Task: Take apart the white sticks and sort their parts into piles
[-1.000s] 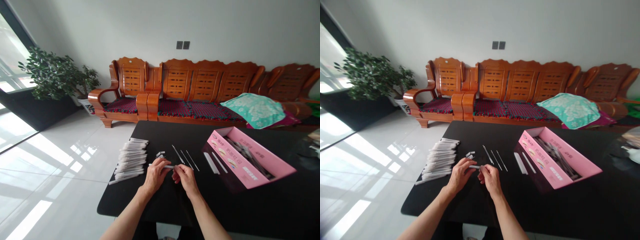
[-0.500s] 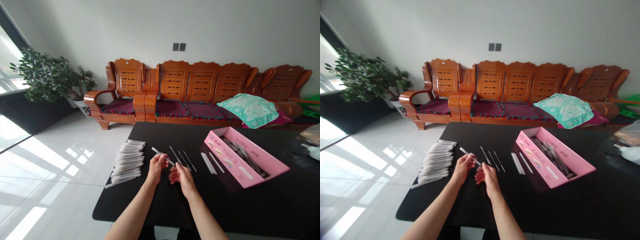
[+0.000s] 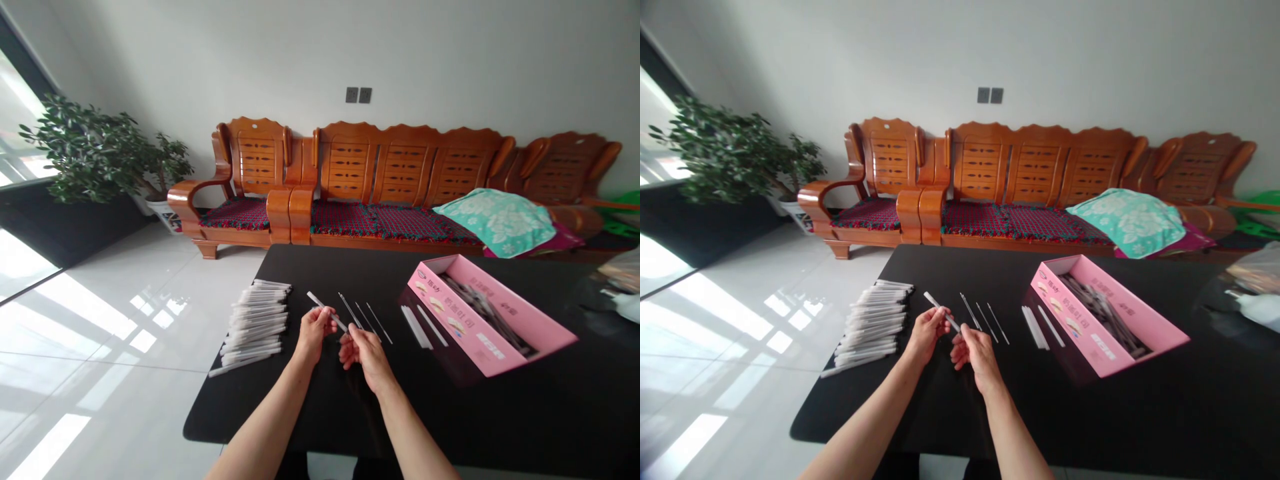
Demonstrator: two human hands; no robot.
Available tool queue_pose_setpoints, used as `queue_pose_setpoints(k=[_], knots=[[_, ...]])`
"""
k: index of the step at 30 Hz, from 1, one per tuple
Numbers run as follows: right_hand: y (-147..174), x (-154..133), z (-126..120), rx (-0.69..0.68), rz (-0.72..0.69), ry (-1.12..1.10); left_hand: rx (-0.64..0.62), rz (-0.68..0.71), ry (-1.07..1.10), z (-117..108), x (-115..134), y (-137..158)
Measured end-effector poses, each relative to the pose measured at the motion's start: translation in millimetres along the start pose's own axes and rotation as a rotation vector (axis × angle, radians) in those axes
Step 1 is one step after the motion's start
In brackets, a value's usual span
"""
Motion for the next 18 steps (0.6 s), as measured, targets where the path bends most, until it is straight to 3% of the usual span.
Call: queue_pose_setpoints(k=[6, 10, 15, 18], knots=[[-0.8, -3.3, -3.2, 0.036, -0.061, -0.001, 0.013, 0.003, -0.022, 0.3, -0.1, -1.2], [-1.5, 1.1, -3.5, 0.034, 0.014, -0.012, 0.015, 0.009, -0.021, 0.0, 0.1, -2.1], [-2.8, -1.1, -5.2, 0.059, -0.025, -0.03, 0.008, 0.007, -0.012, -0.2, -0.7, -3.0], [-2.2, 1.5, -2.5, 0.023, 0.031, -0.031, 0.009, 0.012, -0.01, -0.7, -1.1, -3.4]])
Point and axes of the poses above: each hand's wrist, its own y-axis away from the middle knuckle, its own z-axis out of the palm, x = y × z, the point moved 6 cm from there along -y, towards the middle knuckle, and after that the axes turned 4 degrees about x, right-handed, at the moved point
